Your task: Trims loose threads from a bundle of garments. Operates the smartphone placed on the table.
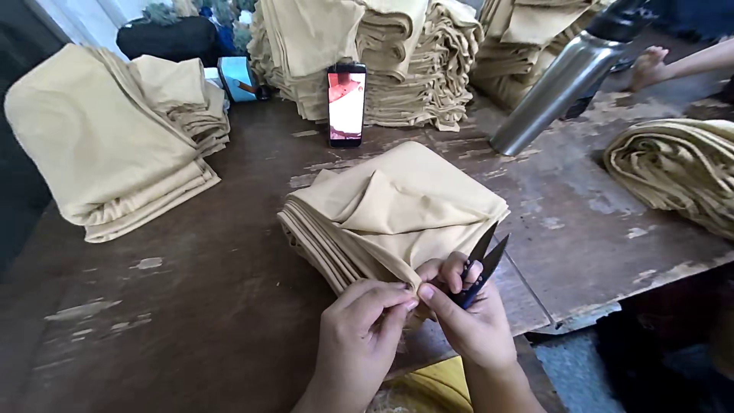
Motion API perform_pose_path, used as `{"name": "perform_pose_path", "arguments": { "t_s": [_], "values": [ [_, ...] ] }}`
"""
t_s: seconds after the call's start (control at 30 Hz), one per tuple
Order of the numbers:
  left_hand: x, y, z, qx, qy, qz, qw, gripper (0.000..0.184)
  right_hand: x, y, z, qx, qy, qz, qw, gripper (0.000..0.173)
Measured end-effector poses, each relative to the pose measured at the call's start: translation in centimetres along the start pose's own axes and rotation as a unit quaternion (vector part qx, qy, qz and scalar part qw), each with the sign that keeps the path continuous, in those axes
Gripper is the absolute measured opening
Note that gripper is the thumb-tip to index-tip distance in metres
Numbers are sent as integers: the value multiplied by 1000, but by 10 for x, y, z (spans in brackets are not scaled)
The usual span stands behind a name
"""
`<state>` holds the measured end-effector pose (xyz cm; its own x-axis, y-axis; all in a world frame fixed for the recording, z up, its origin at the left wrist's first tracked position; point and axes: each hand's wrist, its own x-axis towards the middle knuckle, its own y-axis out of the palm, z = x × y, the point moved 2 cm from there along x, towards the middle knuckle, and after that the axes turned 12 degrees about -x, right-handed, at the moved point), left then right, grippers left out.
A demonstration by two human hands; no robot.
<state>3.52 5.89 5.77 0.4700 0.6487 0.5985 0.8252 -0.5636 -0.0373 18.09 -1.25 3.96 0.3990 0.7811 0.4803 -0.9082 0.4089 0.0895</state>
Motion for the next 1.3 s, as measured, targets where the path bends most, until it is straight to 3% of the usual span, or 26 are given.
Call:
{"name": "perform_pose_path", "arguments": {
  "t_s": [0.33,0.37,0.43,0.5,0.57,0.73,1.13,1.3],
  "values": [
    [-1,-3,-12,84,-5,37,996,5,-11,1,13,-165,-41,-14,985,11],
    [-1,-3,-13,89,-8,41,995,5,-15,0,16,-192,-43,1,981,14],
    [-1,-3,-14,91,-11,44,995,5,-25,-2,20,-206,-29,63,976,36],
    [0,-2,-13,84,-14,43,995,4,-38,-3,18,-123,17,146,982,46],
    [0,-3,-12,62,-21,41,997,3,-52,-3,11,-9,91,221,971,45],
    [2,-2,-9,40,-43,23,998,3,-67,-1,-1,177,234,248,923,41],
    [4,-3,-13,7,-73,28,997,5,-57,9,-1,272,275,233,892,42],
    [4,-4,-13,-3,-80,30,996,5,-49,15,-3,270,268,222,898,42]
  ]
}}
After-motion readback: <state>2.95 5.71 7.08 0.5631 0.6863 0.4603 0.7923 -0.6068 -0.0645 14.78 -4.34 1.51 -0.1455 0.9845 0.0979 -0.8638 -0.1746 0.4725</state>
